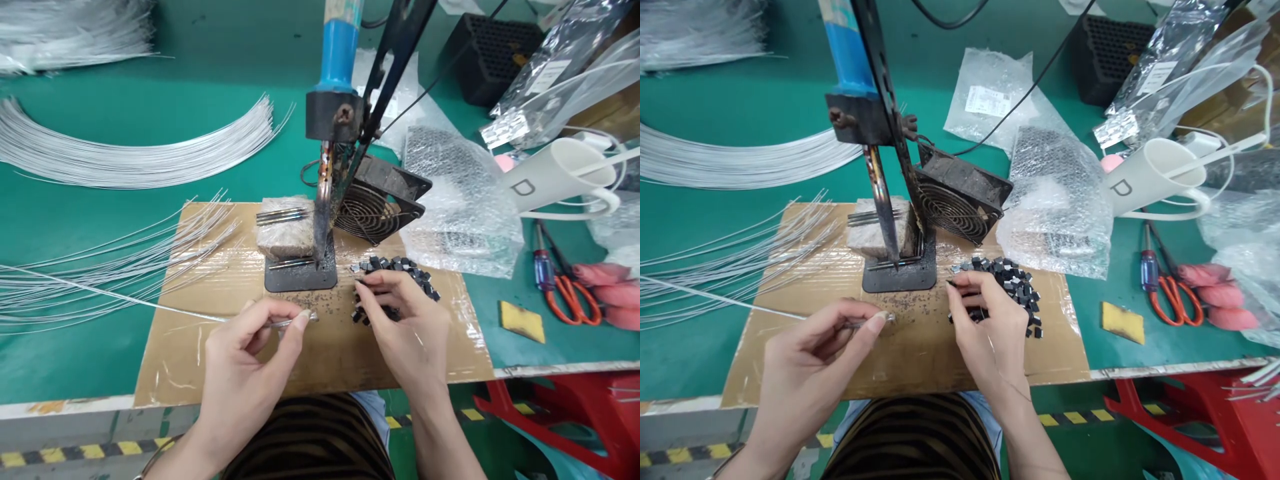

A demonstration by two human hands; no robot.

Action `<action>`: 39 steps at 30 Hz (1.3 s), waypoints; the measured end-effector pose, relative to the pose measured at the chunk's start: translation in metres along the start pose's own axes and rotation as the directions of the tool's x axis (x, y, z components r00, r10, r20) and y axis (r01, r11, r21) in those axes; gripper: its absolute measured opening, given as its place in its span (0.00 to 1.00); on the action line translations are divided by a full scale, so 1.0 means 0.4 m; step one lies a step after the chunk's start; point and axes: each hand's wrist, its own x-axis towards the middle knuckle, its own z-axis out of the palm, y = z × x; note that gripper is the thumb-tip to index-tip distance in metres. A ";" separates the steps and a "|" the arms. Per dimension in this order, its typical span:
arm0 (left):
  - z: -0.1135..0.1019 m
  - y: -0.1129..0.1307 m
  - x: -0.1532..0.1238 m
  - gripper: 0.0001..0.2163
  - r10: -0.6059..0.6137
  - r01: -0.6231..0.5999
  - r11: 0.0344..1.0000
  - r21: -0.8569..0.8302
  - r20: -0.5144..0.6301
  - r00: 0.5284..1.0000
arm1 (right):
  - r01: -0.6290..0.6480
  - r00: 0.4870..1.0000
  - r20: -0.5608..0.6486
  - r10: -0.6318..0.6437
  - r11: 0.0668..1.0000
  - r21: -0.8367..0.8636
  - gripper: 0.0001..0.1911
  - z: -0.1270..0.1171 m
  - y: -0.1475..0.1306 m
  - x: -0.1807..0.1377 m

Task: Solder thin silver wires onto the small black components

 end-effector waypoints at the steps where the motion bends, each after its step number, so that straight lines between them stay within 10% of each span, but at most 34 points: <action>1: 0.000 0.002 0.001 0.06 -0.016 0.016 1.000 -0.003 0.005 1.000 | -0.079 0.997 0.033 0.076 0.990 0.115 0.04 0.001 -0.006 -0.006; 16: -0.020 0.030 0.029 0.05 -0.112 0.166 0.943 -0.288 0.194 0.975 | -0.415 0.881 0.441 0.171 0.726 0.548 0.06 0.013 -0.060 -0.044; 39: -0.012 0.048 0.036 0.06 -0.173 0.251 0.896 -0.368 0.232 0.957 | -0.363 0.887 0.449 0.109 0.766 0.531 0.07 0.022 -0.055 -0.052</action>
